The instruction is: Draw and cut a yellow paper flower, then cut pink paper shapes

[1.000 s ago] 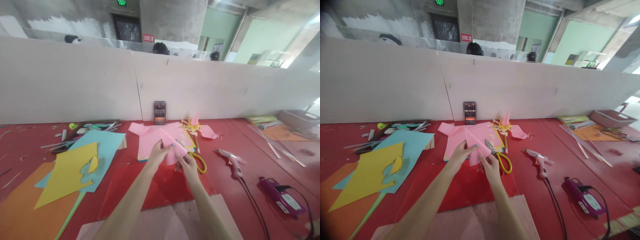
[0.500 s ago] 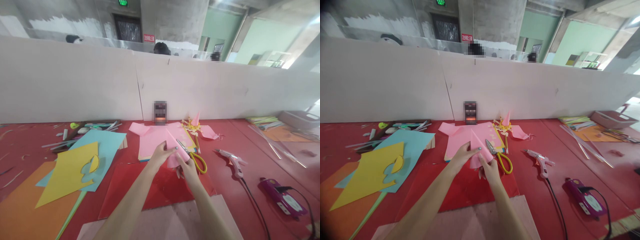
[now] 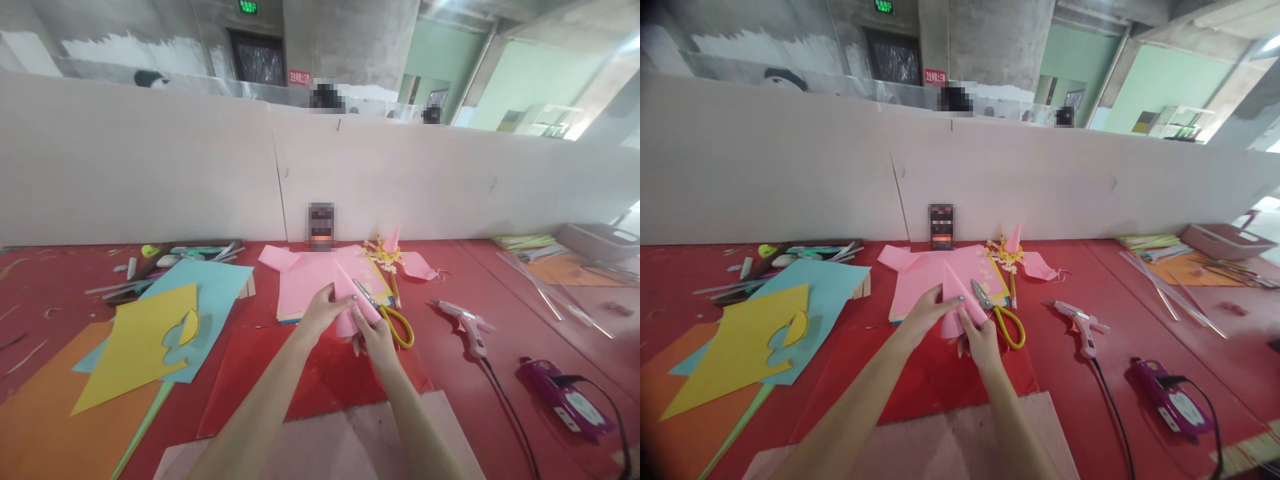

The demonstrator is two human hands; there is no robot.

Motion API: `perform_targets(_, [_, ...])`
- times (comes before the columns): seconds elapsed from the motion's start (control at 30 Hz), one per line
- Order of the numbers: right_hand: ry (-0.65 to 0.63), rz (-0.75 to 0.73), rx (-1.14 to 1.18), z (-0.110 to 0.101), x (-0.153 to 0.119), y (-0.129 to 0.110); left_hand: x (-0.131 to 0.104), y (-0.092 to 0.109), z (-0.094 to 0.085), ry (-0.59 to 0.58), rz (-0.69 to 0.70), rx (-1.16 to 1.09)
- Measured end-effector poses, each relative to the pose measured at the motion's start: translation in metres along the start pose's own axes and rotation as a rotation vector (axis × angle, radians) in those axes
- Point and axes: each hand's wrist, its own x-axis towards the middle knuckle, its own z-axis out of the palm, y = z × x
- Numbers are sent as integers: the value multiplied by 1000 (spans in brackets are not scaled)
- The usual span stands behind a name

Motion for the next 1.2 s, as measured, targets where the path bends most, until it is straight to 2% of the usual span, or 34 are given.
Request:
perform_targets(0.27, [0,-16,17,-2,3,6,-1,0,0,-26,8,5])
perform_targets(0.73, [-17,-74,-73,0,2,2,2,1,0,84,-26,10])
perform_targets(0.93, [15,-107,-103,-1,2,1,3,-4,0,69,-5,7])
perform_targets(1.2, [-5,-112,-56,-1,2,2,3,-4,0,60,-12,10])
